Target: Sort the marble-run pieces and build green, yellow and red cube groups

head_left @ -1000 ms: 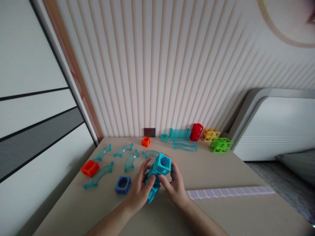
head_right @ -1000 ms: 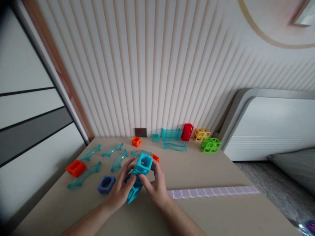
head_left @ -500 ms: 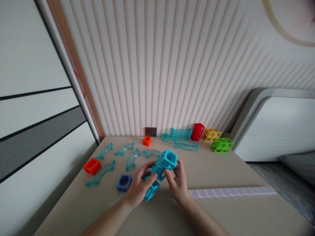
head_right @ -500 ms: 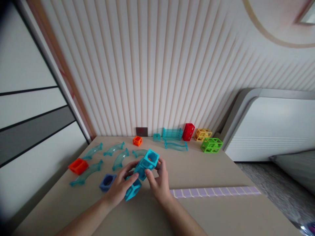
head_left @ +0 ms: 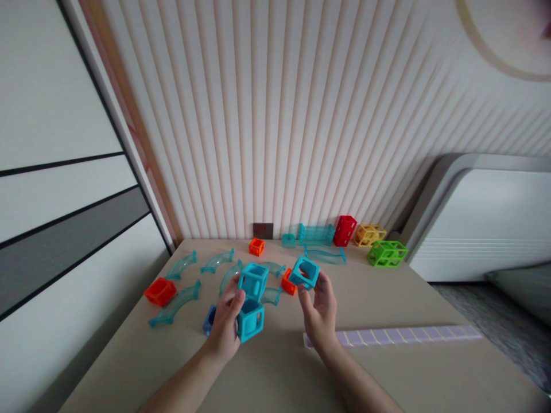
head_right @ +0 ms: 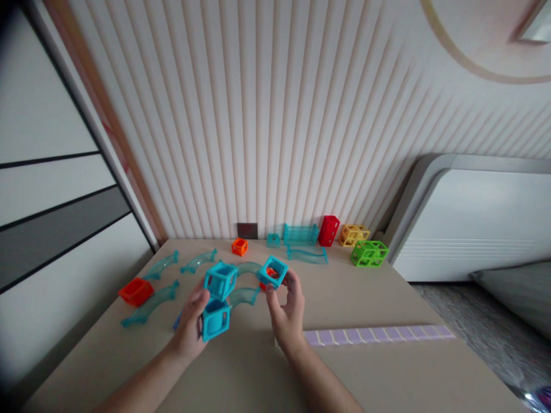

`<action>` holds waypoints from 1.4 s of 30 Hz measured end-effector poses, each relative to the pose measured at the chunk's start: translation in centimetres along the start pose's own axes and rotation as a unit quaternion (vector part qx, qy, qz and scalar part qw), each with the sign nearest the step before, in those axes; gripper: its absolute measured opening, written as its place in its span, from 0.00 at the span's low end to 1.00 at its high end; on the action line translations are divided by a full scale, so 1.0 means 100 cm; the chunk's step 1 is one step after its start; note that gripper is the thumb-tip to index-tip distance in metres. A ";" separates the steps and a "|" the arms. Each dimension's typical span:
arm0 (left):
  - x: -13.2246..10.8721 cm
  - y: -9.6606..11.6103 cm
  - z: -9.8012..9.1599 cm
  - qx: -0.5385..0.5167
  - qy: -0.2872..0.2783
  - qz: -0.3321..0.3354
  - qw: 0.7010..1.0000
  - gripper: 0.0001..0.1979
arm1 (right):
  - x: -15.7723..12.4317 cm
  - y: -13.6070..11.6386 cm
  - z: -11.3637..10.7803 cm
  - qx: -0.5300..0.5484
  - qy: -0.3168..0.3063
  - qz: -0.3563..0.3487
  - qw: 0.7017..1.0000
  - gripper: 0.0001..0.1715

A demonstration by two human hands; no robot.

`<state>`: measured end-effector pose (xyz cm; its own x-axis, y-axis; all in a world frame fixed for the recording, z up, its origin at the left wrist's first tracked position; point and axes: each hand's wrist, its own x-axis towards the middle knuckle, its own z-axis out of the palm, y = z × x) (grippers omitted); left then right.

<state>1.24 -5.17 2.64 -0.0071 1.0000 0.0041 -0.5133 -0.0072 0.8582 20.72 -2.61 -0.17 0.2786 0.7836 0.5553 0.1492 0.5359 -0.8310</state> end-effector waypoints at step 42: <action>0.003 0.000 0.008 -0.192 0.095 -0.002 0.977 0.14 | 0.039 -0.009 0.071 -0.367 -0.362 -0.024 0.857 0.24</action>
<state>1.94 -4.83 3.08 -0.1447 0.9814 -0.1263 -0.7974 -0.0400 0.6021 14.92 2.20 2.96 -0.3658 0.8984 0.2430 0.7746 0.4386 -0.4557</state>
